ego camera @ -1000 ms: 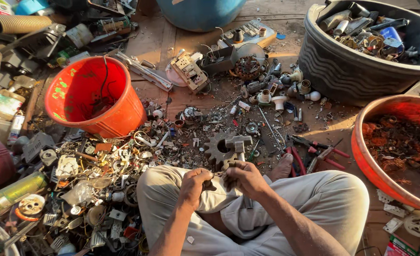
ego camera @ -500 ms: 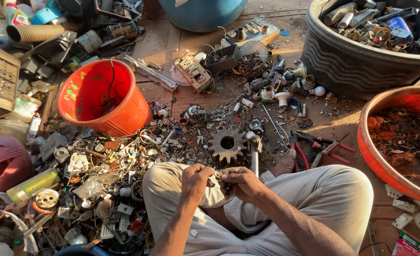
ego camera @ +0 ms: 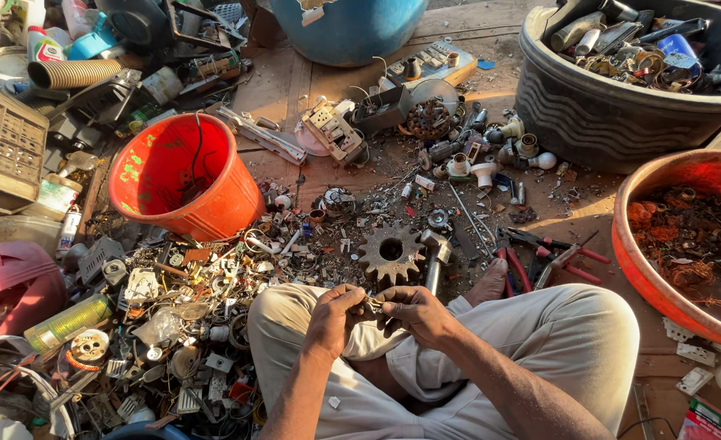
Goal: The person sits on the floor surrounded by electronic waste and uses a hammer to strike a metal gear-like component. They repeatedly hit the object to break it apart, occasionally using pliers to manipulate the pieces. The task involves separating metal parts from the gear.
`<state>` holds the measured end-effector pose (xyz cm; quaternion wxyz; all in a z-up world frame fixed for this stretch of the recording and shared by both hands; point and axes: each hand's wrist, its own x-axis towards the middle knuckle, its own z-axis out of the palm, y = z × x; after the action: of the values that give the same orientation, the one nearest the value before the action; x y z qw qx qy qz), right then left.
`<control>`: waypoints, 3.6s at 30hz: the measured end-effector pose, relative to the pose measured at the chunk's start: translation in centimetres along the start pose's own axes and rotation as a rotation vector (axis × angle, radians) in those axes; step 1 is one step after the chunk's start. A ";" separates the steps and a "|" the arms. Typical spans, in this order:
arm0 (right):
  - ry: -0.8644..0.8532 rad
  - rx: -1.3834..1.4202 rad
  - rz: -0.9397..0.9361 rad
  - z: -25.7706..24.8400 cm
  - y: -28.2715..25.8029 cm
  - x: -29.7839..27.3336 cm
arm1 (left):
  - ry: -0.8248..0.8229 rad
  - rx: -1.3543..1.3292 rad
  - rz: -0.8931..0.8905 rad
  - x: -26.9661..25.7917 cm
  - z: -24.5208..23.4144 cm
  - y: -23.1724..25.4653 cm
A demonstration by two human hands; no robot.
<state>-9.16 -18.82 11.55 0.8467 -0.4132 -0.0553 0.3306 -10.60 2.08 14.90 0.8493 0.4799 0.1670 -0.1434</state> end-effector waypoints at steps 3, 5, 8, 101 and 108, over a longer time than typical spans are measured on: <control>-0.018 -0.016 0.013 0.1 -0.4 0.1 | 0.003 -0.002 -0.008 -0.3 0.2 0.0; -0.004 0.047 0.050 0.1 -0.6 0.1 | -0.016 0.055 0.034 -0.5 0.2 -0.1; 0.022 0.102 0.067 -0.2 -1.0 -0.1 | -0.005 0.154 0.065 -0.8 0.4 -0.1; 0.637 -1.548 -0.703 -7.3 -0.1 10.3 | 0.280 1.593 0.378 17.1 -3.3 -5.5; 1.108 -1.433 -0.257 -9.6 2.1 6.6 | 0.282 1.597 0.280 16.4 -2.3 -5.1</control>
<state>-1.61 -20.27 2.58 0.3236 -0.9300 0.1215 -0.1250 1.75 0.19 2.94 0.2331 0.9694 0.0586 -0.0502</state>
